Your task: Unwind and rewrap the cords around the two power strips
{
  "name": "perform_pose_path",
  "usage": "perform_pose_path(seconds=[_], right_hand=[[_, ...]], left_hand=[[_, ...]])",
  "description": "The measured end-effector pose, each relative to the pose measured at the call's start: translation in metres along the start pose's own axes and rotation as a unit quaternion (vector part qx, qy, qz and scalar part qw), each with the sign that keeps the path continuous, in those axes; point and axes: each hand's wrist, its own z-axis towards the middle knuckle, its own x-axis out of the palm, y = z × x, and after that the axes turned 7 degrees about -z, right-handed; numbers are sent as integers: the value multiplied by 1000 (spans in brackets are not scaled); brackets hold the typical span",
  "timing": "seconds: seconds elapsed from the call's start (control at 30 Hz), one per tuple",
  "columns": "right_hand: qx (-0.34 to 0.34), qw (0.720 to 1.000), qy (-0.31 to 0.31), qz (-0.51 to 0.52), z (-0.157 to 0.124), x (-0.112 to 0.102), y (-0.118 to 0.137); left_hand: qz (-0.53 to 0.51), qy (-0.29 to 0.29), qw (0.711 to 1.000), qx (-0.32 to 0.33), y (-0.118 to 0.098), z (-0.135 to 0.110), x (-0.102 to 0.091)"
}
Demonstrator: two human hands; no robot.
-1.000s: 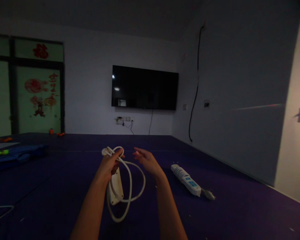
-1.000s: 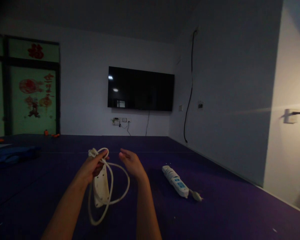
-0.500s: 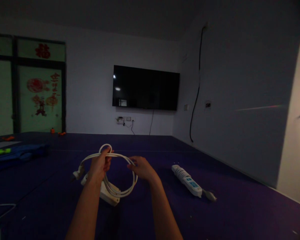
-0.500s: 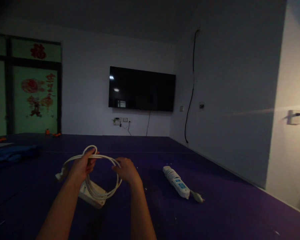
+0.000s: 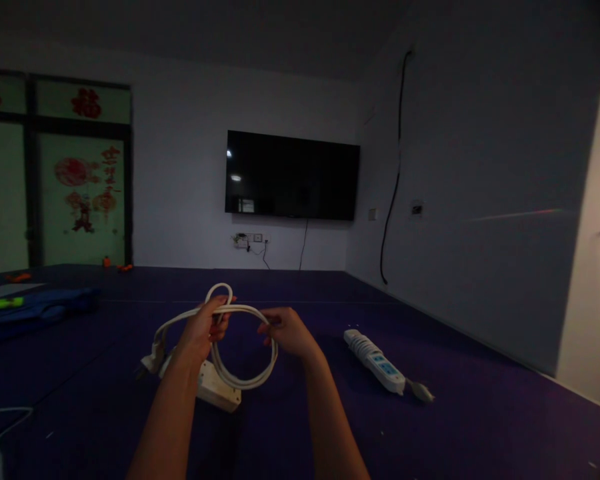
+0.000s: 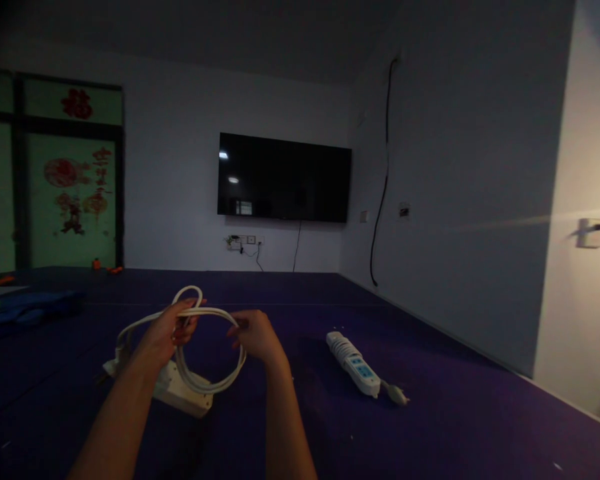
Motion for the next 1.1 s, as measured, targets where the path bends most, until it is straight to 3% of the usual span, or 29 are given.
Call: perform_pose_path(seconds=[0.13, 0.27, 0.4, 0.57, 0.8, 0.97, 1.1], right_hand=[[-9, 998, 12, 56, -3, -3, -1], [-16, 994, -67, 84, 0, 0, 2], [-68, 985, -146, 60, 5, 7, 13], [-110, 980, -164, 16, 3, 9, 23], [-51, 980, -181, -66, 0, -2, 22], [0, 957, -287, 32, -2, -3, 25], [20, 938, -327, 110, -2, -1, 25]], left_hand=[[3, 23, 1000, -10, 0, 1, -4], [32, 50, 998, -33, 1, 0, -4], [83, 78, 992, -50, 6, -6, 5], [163, 120, 976, -77, 15, -16, 24], [185, 145, 970, -62, 24, -17, 32], [202, 124, 971, -15, 24, -13, 30], [196, 142, 970, -20, 24, -14, 29]])
